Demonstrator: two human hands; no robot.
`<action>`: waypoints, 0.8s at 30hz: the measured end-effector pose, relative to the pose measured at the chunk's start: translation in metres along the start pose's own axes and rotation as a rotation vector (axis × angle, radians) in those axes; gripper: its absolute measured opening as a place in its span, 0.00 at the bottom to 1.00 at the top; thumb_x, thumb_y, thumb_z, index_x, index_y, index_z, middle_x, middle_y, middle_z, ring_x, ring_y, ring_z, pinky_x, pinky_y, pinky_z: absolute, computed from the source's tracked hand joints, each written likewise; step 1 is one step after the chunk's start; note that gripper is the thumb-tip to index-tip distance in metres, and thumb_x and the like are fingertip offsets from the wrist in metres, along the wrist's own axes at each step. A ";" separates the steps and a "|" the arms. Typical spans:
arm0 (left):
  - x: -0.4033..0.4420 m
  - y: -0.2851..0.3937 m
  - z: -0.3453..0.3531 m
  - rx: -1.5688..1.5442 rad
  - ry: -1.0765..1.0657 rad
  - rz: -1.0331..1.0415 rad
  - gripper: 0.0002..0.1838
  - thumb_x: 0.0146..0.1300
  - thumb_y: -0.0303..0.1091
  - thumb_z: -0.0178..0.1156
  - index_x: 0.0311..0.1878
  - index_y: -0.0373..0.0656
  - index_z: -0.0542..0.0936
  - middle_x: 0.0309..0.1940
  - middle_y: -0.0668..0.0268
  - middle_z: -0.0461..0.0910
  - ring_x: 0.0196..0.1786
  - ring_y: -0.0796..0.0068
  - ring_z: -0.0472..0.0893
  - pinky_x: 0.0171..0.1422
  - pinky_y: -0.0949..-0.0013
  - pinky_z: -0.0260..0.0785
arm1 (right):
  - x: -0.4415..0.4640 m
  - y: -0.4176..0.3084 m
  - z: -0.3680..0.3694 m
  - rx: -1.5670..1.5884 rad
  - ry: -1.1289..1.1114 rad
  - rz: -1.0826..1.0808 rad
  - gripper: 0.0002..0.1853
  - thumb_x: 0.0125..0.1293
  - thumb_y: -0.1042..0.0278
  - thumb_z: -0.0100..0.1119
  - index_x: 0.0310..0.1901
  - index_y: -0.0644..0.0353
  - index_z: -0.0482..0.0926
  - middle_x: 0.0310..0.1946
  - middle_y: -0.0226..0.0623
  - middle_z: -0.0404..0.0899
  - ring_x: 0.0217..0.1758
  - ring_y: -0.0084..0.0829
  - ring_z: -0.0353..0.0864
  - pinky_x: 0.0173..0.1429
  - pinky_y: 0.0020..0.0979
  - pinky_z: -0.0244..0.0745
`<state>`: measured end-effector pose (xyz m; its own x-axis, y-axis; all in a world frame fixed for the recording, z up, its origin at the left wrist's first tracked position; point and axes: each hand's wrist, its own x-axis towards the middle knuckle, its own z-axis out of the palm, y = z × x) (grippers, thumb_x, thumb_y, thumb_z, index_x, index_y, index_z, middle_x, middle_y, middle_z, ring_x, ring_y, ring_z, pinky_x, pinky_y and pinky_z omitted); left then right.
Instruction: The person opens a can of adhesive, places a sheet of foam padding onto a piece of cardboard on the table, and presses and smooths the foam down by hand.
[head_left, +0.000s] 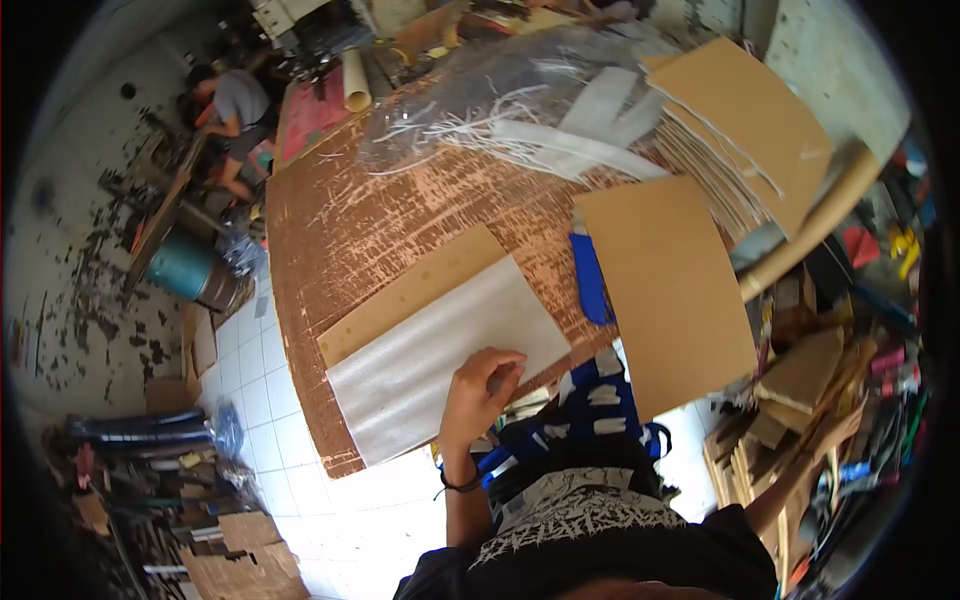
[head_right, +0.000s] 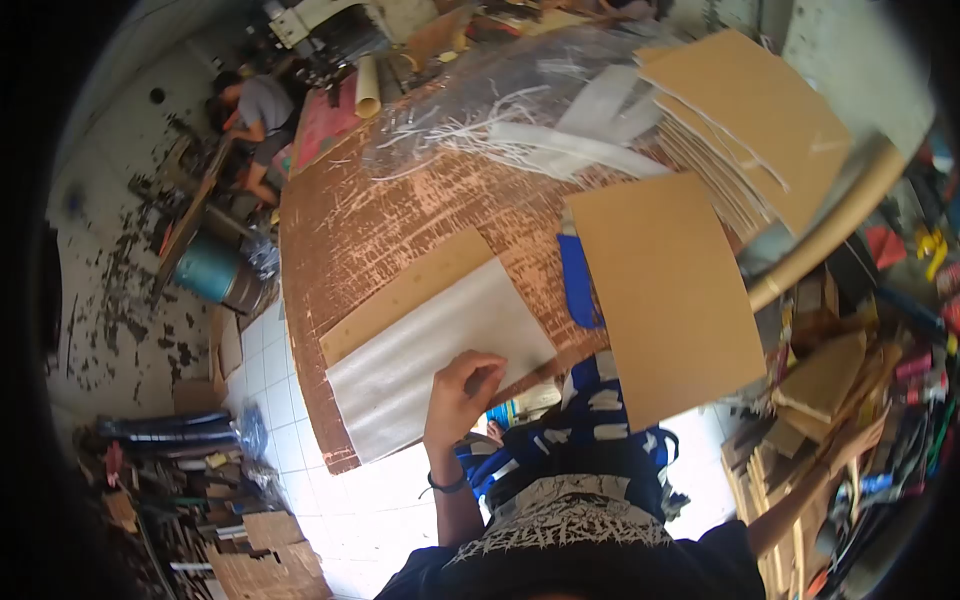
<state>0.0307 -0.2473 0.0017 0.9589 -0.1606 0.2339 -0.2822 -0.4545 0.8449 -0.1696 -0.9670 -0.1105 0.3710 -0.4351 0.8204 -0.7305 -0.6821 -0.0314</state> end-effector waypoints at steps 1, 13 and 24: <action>0.001 -0.001 0.001 -0.024 0.009 -0.030 0.08 0.66 0.24 0.68 0.48 0.39 0.86 0.38 0.61 0.86 0.42 0.69 0.87 0.49 0.69 0.78 | -0.004 0.010 0.016 -0.057 -0.006 -0.038 0.34 0.71 0.65 0.64 0.78 0.51 0.66 0.64 0.44 0.81 0.66 0.49 0.78 0.70 0.47 0.71; 0.008 0.003 0.002 0.050 0.017 -0.115 0.06 0.64 0.20 0.69 0.43 0.38 0.87 0.37 0.61 0.87 0.40 0.70 0.87 0.45 0.70 0.77 | 0.002 -0.038 0.002 -0.090 0.161 -0.044 0.25 0.72 0.63 0.64 0.69 0.54 0.75 0.59 0.40 0.84 0.62 0.47 0.81 0.66 0.48 0.74; 0.098 0.039 -0.011 0.182 0.011 -0.109 0.07 0.72 0.35 0.66 0.42 0.41 0.82 0.16 0.63 0.67 0.20 0.76 0.67 0.27 0.65 0.62 | 0.019 -0.029 0.013 -0.107 0.188 -0.129 0.22 0.72 0.62 0.64 0.66 0.54 0.79 0.57 0.39 0.85 0.60 0.46 0.83 0.64 0.48 0.75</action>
<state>0.1136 -0.2708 0.0628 0.9841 -0.0926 0.1519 -0.1763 -0.6198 0.7647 -0.1336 -0.9636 -0.1013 0.3590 -0.2250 0.9058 -0.7444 -0.6544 0.1325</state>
